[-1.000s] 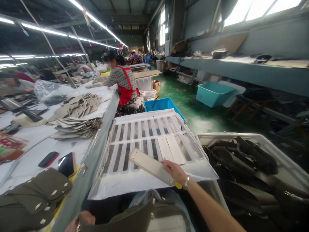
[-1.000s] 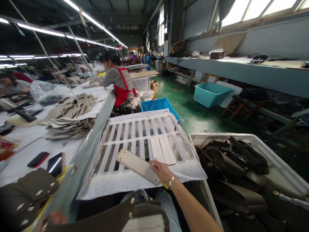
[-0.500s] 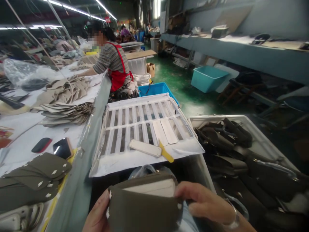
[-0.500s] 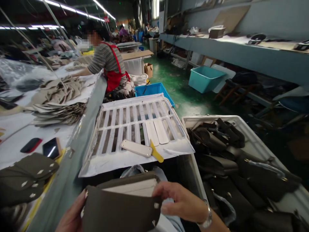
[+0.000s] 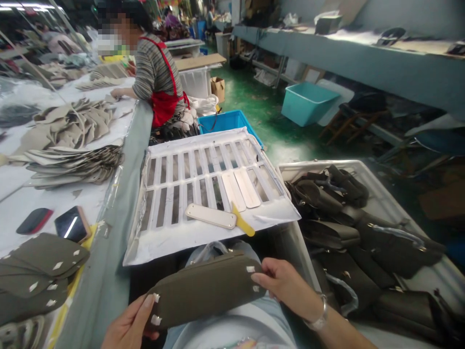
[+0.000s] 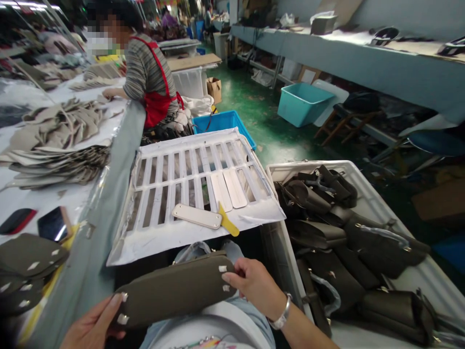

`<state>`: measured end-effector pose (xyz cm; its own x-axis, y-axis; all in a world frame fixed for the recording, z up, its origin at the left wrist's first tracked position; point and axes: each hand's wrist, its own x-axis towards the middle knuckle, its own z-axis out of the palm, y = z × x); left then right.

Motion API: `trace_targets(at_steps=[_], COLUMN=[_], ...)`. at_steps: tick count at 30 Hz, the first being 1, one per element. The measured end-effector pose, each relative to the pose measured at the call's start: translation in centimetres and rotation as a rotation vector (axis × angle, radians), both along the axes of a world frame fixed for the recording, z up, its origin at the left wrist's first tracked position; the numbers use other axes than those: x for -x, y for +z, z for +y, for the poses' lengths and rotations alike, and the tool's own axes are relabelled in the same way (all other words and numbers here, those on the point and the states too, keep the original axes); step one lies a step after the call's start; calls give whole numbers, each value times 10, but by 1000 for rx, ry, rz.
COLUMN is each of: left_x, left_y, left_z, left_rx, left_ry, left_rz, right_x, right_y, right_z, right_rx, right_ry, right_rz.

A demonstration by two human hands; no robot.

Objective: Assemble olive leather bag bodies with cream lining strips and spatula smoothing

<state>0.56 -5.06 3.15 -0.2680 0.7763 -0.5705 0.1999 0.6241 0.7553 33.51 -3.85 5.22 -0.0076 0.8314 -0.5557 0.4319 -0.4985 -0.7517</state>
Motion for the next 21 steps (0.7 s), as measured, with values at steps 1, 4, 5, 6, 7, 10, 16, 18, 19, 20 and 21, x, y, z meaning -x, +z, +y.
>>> trace_targets(at_steps=[1,4,5,6,7,10,16,18,19,20,21], left_x=[3,8,9,10,10,11,17,21,24,26,27], left_y=[-1,-2,-2,-2,-3,-4,-10,-14,-16,-16,-16], left_z=[0,1,1,2,3,4,5,6,6,6,6], left_rx=[24,66,64,65,69,92,82,66,54,39,21], left_ry=[-54,-179,-198,-211,-219,-230,-256,-256,-251,-249,-249], left_rz=[77,185,202,212,217,228,176,107,78,52,31], right_x=[-1,-4,-5,-6,-6,-6,-4,-3,-3,-2,0], right_y=[-3,-6,-6,-6,-6,-6,-6,-6,-6,-5,-5], right_z=[2,2,1,1,0,-1,-2,-1,-1,-1,-1], right_rx=[-6,-28,-33,-36,-38,-50,-96,-90,-89,-87,-82], right_ry=[0,48,72,90,97,99,86,85,88,93,101], right_rz=[-8,2,6,4,-4,-52,-113,-124,-132,-141,-150])
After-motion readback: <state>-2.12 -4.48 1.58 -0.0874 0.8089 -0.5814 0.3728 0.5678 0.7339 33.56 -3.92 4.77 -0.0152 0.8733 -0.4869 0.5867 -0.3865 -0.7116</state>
